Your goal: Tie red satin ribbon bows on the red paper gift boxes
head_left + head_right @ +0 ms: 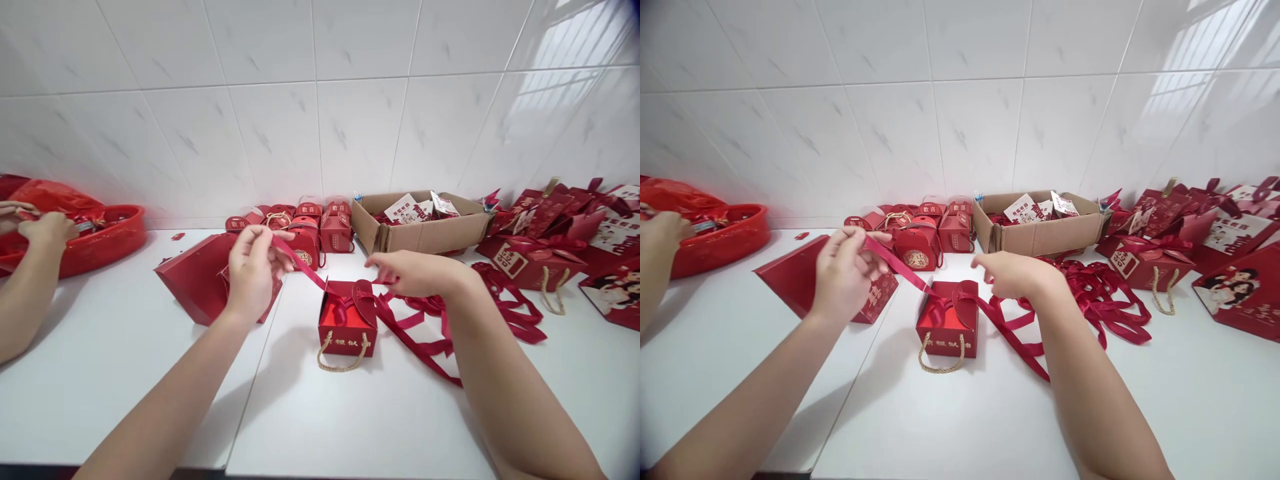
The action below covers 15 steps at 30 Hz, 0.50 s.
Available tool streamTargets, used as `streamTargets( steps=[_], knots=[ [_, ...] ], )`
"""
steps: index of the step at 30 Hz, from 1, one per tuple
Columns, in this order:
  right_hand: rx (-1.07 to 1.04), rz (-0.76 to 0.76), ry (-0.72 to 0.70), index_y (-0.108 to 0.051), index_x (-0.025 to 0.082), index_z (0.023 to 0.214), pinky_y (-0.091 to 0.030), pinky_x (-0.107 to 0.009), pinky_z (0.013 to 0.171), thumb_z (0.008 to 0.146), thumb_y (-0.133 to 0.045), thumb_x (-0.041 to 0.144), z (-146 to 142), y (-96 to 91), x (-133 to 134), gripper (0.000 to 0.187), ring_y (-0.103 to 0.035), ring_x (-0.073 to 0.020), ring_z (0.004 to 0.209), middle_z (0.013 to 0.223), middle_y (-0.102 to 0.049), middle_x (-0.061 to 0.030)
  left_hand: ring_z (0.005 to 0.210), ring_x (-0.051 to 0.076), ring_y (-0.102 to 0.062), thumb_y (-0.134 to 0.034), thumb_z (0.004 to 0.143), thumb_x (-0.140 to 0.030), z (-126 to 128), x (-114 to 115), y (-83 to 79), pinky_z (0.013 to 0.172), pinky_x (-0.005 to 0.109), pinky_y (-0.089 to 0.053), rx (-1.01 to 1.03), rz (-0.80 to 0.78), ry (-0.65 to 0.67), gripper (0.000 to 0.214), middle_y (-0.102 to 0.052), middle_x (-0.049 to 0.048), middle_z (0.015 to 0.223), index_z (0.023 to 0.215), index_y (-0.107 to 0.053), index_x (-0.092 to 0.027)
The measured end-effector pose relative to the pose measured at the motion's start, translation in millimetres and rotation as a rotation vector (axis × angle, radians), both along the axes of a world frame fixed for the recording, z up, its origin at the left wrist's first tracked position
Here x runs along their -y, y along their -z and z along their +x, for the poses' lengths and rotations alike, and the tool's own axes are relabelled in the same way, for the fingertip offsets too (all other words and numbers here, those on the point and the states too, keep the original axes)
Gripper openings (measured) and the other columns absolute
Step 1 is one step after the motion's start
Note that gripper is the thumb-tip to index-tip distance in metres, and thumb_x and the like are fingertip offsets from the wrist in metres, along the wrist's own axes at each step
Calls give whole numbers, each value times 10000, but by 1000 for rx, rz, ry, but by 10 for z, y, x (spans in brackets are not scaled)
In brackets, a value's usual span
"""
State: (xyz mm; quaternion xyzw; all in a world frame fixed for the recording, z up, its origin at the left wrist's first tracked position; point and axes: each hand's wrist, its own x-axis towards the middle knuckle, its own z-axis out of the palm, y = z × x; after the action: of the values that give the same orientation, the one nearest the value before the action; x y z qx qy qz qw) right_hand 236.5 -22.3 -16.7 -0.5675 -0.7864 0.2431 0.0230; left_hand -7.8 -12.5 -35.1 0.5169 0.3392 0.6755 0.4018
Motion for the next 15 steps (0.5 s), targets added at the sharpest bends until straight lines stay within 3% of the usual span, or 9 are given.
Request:
streamTargets(
  steps=[3, 6, 10, 15],
  knots=[
    [51, -195, -25, -394, 280, 1360, -477, -268, 656, 609, -715, 285, 78, -9, -22, 816, -616, -229, 950, 1152, -627, -45, 390, 89, -519, -483, 812, -209, 53, -45, -367, 372, 201, -363, 54, 89, 10, 94, -679, 12, 695, 738, -426, -198],
    [67, -149, -72, -326, 275, 1409, -474, -271, 659, 545, -743, 399, -7, 26, -59, 967, -574, -258, 1050, 1286, -549, -59, 413, 88, -525, -441, 816, -175, 120, -39, -657, 390, 205, -371, 152, 152, -1, 103, -673, 14, 669, 717, -423, -200],
    [74, -80, -95, -376, 277, 1374, -450, -253, 586, 629, -617, 270, -55, 55, -101, 783, -610, -225, 949, 1213, -595, -53, 480, 82, -537, -450, 793, -135, 131, 45, -881, 410, 200, -383, 272, 214, -55, 137, -581, -17, 559, 671, -452, -197],
    [92, -72, -74, -592, 243, 1107, -427, -249, 538, 689, -570, 293, 120, -23, -69, 422, -623, -182, 741, 958, -661, -44, 728, 140, -641, -491, 770, -172, -9, 129, -919, 448, 259, -429, 200, 227, -206, 171, -571, -27, 572, 618, -468, -246]
  ],
)
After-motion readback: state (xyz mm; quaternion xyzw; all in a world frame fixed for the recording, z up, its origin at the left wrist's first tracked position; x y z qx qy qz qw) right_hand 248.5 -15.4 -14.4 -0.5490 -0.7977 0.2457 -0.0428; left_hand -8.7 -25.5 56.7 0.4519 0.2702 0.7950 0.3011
